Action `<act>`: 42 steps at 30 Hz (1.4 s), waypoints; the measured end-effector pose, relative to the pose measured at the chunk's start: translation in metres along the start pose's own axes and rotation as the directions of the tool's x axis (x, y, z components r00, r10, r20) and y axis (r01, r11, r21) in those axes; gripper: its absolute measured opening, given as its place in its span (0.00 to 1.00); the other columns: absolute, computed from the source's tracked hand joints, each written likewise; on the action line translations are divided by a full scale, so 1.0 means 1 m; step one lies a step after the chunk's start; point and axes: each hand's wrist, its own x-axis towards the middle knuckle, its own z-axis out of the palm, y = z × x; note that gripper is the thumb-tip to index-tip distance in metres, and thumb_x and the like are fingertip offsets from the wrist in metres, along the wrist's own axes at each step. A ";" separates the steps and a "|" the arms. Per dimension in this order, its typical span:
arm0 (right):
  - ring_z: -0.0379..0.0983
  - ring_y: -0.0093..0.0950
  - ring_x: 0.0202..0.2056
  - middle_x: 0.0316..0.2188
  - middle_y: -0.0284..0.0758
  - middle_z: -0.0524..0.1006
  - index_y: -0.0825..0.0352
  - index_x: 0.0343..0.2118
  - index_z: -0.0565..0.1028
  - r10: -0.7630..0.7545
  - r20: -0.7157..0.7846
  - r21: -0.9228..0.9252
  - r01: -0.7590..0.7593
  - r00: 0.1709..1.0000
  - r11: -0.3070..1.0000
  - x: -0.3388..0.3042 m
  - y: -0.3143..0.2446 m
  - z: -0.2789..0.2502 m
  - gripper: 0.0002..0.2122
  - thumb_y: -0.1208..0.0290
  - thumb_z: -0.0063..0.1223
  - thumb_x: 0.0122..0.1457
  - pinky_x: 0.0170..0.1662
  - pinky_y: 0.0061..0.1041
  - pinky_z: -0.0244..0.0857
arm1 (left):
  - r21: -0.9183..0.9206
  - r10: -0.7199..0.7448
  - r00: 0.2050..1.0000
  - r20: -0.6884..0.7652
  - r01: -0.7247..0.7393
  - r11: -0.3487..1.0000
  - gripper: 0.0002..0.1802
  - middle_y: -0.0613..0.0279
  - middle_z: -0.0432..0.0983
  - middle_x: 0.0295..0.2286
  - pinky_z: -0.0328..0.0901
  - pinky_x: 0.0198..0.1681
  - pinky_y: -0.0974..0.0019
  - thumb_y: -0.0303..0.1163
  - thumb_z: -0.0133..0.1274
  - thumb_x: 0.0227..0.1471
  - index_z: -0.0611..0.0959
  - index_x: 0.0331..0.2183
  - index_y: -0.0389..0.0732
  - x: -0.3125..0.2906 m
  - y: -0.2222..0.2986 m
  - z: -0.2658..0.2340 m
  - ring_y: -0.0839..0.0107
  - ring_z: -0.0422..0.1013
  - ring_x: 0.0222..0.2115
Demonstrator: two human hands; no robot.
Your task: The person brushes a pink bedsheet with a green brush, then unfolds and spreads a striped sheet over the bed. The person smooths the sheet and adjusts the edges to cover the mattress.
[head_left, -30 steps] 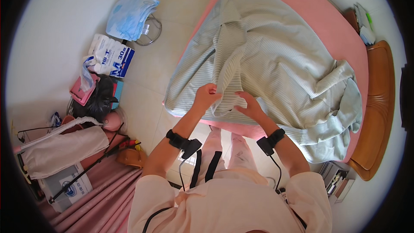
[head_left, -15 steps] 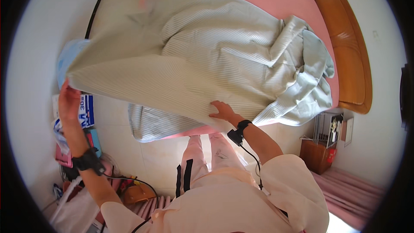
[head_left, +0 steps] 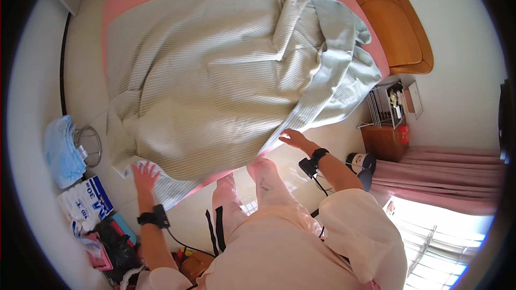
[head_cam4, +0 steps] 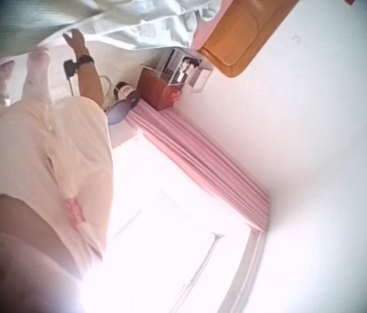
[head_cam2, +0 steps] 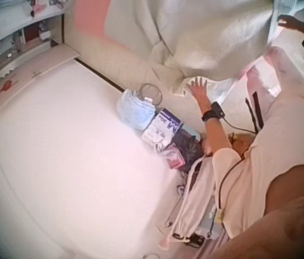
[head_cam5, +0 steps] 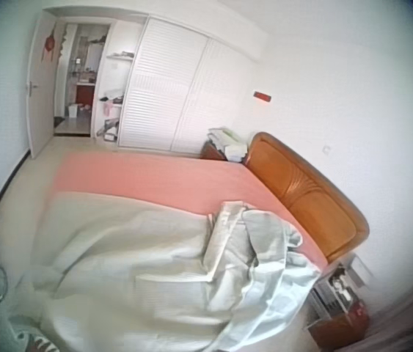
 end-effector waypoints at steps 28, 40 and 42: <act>0.69 0.36 0.33 0.38 0.41 0.68 0.67 0.39 0.67 0.359 -0.477 0.397 -0.167 0.802 0.902 0.112 0.351 -0.186 0.22 0.62 0.57 0.42 0.37 0.33 0.63 | -0.144 -0.531 0.836 -0.138 0.513 0.846 0.19 0.53 0.67 0.41 0.57 0.47 0.55 0.37 0.45 0.49 0.67 0.42 0.36 0.037 -0.464 0.276 0.57 0.62 0.43; 0.69 0.28 0.31 0.32 0.40 0.71 0.72 0.43 0.65 0.608 -0.501 0.570 -0.293 0.616 0.768 0.145 0.413 -0.312 0.31 0.52 0.58 0.41 0.35 0.27 0.65 | 0.110 -0.130 0.969 0.209 0.108 0.988 0.19 0.54 0.68 0.41 0.59 0.47 0.52 0.40 0.48 0.48 0.70 0.41 0.41 -0.089 -0.291 0.372 0.59 0.65 0.42; 0.64 0.31 0.39 0.41 0.37 0.64 0.69 0.49 0.58 0.707 -0.186 0.844 -0.257 0.682 0.471 0.158 0.412 -0.343 0.37 0.47 0.56 0.41 0.35 0.33 0.65 | 0.143 -0.080 0.986 0.146 0.059 0.988 0.22 0.55 0.68 0.41 0.59 0.46 0.52 0.39 0.52 0.45 0.70 0.42 0.41 -0.100 -0.281 0.380 0.59 0.65 0.43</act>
